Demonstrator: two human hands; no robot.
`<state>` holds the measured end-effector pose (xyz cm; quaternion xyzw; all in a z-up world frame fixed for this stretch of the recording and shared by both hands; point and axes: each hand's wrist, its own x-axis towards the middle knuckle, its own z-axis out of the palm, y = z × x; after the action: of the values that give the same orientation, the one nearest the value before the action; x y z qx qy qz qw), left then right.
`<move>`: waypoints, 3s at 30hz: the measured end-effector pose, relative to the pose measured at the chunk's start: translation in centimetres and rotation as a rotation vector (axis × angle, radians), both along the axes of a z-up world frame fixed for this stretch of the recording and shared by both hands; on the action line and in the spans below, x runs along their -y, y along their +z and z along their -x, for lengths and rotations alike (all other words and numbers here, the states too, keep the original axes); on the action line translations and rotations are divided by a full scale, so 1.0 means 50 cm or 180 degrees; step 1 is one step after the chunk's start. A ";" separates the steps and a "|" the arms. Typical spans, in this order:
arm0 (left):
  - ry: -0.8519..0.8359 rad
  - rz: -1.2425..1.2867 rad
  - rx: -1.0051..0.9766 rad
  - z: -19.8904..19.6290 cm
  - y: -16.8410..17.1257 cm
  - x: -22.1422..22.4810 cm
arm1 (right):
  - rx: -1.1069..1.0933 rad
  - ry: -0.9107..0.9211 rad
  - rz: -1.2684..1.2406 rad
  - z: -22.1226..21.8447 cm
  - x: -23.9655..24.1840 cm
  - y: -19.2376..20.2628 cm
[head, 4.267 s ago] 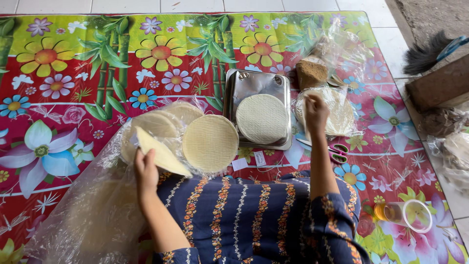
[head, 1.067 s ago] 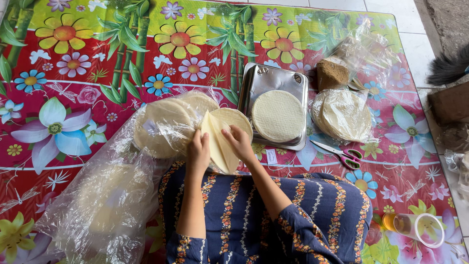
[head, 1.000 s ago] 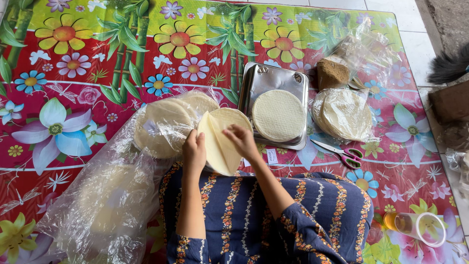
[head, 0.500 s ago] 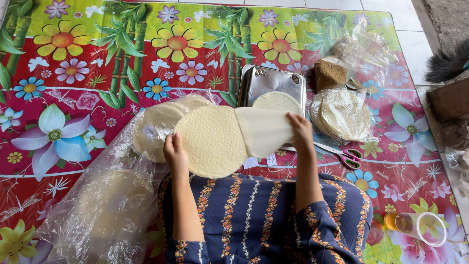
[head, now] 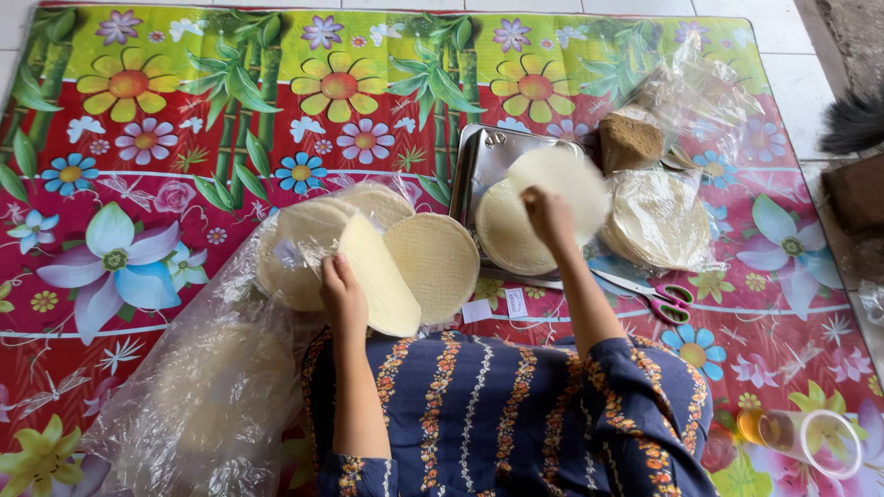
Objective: The person peels apart and stacks individual spring roll wrappers by hand, placing the separated layers onto a metal tray and then into plastic bags.
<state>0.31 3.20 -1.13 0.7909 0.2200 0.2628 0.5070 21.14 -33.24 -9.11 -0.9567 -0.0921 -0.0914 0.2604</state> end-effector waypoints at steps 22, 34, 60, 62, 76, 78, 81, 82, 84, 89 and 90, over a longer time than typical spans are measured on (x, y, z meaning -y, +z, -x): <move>-0.1372 0.1470 -0.0217 -0.004 -0.021 0.046 | 0.0079 0.0191 0.0702 0.183 -0.107 0.038; -0.1517 0.1280 -0.0258 -0.005 0.001 0.047 | 0.0663 -0.0273 0.0595 0.128 0.007 -0.026; -0.1557 0.1199 -0.0287 -0.005 0.000 0.047 | 0.0349 -0.1035 0.0113 0.089 0.047 -0.049; -0.1607 0.1268 -0.0265 -0.006 -0.002 0.048 | 0.0341 -0.0985 0.0169 0.099 0.044 -0.050; -0.1720 0.1337 -0.0246 -0.004 -0.009 0.051 | -0.0078 0.0403 0.0389 0.208 -0.051 0.061; -0.1712 0.1354 -0.0246 -0.005 -0.009 0.051 | -0.0045 0.0416 0.0408 0.208 -0.048 0.050; -0.1703 0.1397 -0.0279 -0.002 -0.008 0.052 | -0.0020 0.0425 0.0465 0.205 -0.043 0.040; -0.1705 0.1407 -0.0286 -0.004 -0.005 0.051 | 0.0046 0.0416 0.0476 0.207 -0.043 0.041; -0.1753 0.1865 -0.0345 -0.004 0.000 0.055 | 0.0177 0.0404 0.0496 0.214 -0.052 0.048; -0.1827 0.2340 -0.0601 -0.006 0.000 0.071 | -0.0972 0.1087 -0.1779 0.246 -0.147 0.103; -0.1863 0.2166 -0.0547 -0.007 -0.006 0.075 | -0.1606 0.1130 -0.2436 0.265 -0.174 0.123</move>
<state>0.67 -0.57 -1.43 0.6272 0.1023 -0.0452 0.7708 7.88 -24.55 -2.96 -0.7543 -0.1476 0.1617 0.6190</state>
